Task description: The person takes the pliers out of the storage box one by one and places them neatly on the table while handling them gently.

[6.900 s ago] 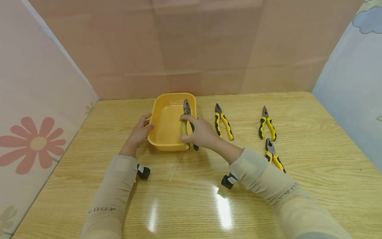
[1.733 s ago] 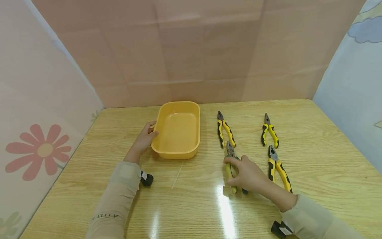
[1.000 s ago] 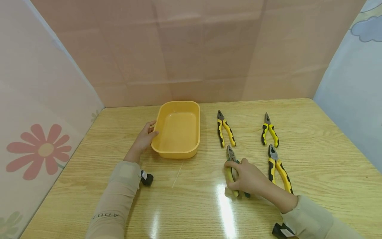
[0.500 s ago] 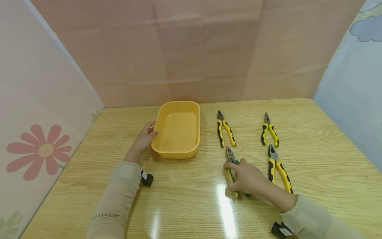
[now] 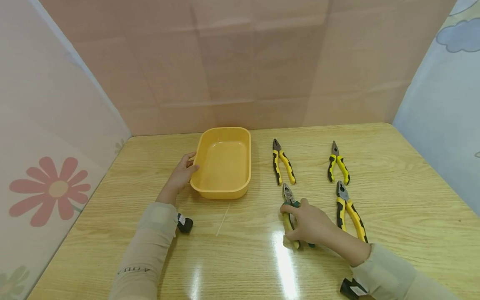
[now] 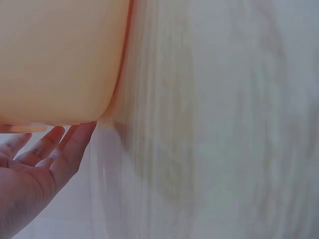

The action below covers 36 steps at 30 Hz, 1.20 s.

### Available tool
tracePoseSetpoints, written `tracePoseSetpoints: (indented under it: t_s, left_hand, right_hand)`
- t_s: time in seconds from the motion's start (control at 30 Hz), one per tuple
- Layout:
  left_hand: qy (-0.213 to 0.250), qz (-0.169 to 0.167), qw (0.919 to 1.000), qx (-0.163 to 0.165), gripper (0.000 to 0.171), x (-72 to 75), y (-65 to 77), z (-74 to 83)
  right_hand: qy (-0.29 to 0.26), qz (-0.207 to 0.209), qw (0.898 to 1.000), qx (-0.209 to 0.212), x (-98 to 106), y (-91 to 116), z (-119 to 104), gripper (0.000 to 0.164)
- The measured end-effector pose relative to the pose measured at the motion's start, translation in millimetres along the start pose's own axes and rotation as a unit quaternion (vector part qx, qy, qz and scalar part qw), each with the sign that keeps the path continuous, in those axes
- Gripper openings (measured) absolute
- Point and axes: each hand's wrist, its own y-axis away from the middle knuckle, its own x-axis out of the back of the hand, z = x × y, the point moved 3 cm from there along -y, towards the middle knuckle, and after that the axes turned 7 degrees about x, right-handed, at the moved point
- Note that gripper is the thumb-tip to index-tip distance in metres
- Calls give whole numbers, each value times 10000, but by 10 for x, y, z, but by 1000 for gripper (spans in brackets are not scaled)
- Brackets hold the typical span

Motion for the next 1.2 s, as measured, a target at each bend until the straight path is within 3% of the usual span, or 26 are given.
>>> tracePoseSetpoints:
  t_s: [0.9, 1.2]
  left_hand:
    - [22, 41, 10000, -74, 53, 9, 24, 33]
    - [43, 91, 9999, 17, 53, -6, 11, 27]
  right_hand:
    - [406, 25, 9992, 16, -18, 27, -51, 52]
    - [826, 29, 9966, 74, -32, 86, -95, 55]
